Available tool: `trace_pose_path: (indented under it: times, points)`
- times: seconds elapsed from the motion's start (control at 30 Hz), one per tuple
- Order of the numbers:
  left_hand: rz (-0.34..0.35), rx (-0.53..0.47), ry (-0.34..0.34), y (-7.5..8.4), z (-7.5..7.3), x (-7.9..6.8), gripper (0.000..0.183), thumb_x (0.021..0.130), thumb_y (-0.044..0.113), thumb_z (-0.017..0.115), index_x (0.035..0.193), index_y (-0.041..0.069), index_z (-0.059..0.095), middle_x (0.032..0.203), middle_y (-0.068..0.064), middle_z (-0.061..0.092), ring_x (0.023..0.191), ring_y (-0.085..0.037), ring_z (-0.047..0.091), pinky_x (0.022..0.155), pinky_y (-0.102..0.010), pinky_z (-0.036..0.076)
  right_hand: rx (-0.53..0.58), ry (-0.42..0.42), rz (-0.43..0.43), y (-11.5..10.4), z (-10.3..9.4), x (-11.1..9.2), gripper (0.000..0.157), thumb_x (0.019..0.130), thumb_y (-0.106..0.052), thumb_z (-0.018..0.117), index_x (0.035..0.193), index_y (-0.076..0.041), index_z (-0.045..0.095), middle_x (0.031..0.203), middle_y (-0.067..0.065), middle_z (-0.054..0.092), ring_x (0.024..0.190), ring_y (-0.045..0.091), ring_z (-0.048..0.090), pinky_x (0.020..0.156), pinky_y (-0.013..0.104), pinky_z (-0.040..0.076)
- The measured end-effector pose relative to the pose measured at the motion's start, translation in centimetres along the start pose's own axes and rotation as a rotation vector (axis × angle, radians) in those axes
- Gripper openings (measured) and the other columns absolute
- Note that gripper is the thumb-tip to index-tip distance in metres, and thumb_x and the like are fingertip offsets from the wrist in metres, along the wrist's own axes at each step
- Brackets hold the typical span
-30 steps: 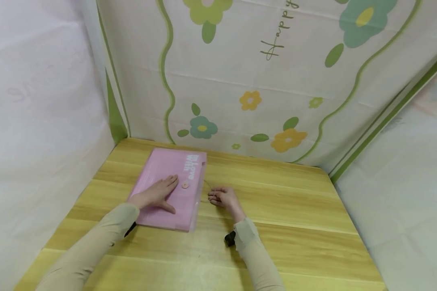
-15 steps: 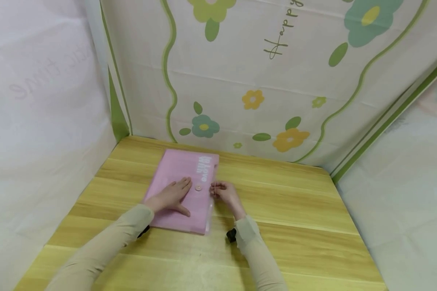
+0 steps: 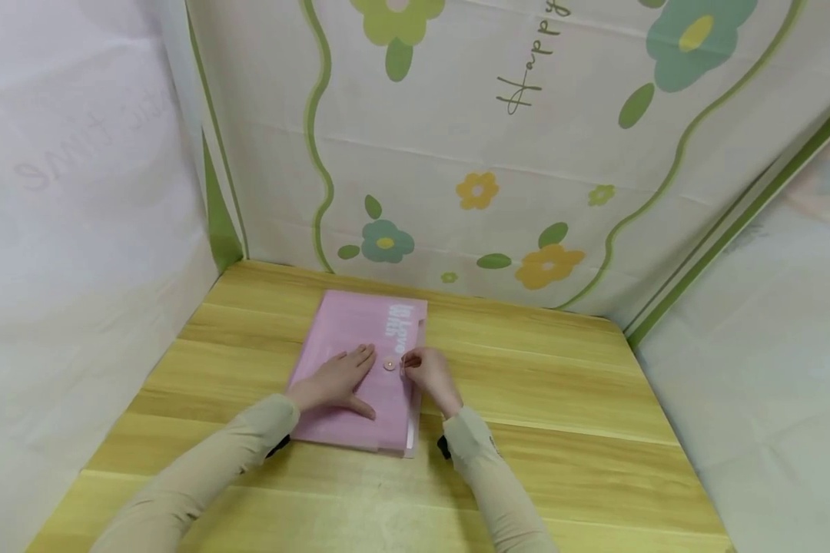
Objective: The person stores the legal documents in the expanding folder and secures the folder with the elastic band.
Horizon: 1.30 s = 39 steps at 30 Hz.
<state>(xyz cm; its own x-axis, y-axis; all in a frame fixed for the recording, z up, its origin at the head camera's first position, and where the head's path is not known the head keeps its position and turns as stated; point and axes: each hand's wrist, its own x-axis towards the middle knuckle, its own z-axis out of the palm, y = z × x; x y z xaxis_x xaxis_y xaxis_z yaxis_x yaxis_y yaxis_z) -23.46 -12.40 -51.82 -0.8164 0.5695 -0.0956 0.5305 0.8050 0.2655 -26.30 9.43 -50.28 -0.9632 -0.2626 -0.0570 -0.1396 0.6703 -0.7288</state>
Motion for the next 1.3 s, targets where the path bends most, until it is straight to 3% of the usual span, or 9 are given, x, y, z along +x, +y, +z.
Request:
trace_pose_path:
  times: [0.3,0.47,0.67,0.9,1.3]
  points:
    - [-0.006,-0.010,-0.006,-2.4,-0.8,-0.7,0.117,0.073,0.064,0.075,0.150,-0.010,0.029,0.160,-0.028,0.024,0.149,-0.043,0.025,0.119,-0.059,0.024,-0.036,-0.015,0.004,0.0,-0.1,0.0,0.014,0.083,0.001,0.071,0.097,0.003,0.073,0.096,0.015,0.075,0.087,0.024,0.069,0.074,0.030,0.058]
    - [0.017,0.013,-0.008,-3.5,-0.6,-0.9,0.117,0.073,0.065,0.074,0.150,-0.010,0.029,0.160,-0.027,0.024,0.149,-0.042,0.025,0.119,-0.058,0.026,-0.171,-0.015,-0.037,-0.6,0.4,0.1,0.013,0.084,-0.002,0.071,0.096,0.001,0.075,0.095,0.014,0.075,0.082,0.020,0.066,0.070,0.029,0.056]
    - [0.041,0.000,0.020,-3.5,-0.5,-0.8,0.118,0.070,0.063,0.077,0.148,-0.012,0.031,0.158,-0.030,0.027,0.147,-0.045,0.028,0.118,-0.057,0.028,-0.363,-0.003,-0.102,-1.6,1.3,0.5,0.008,0.085,-0.004,0.069,0.090,-0.002,0.076,0.088,0.011,0.076,0.073,0.017,0.064,0.065,0.026,0.054]
    - [0.055,-0.019,0.021,-3.2,-0.7,-0.6,0.116,0.071,0.059,0.078,0.148,-0.013,0.030,0.158,-0.031,0.026,0.147,-0.045,0.028,0.117,-0.058,0.028,-0.440,0.018,-0.205,-1.7,1.7,1.6,0.009,0.085,-0.008,0.074,0.077,-0.004,0.073,0.077,0.007,0.073,0.065,0.014,0.059,0.061,0.023,0.049]
    - [0.066,-0.018,0.017,-3.6,-0.4,-0.5,0.117,0.071,0.061,0.078,0.148,-0.014,0.031,0.158,-0.031,0.027,0.146,-0.046,0.029,0.116,-0.059,0.030,-0.559,-0.060,-0.339,-2.0,1.8,3.7,0.015,0.081,-0.004,0.073,0.067,-0.006,0.066,0.067,0.003,0.066,0.060,0.010,0.049,0.058,0.021,0.041]
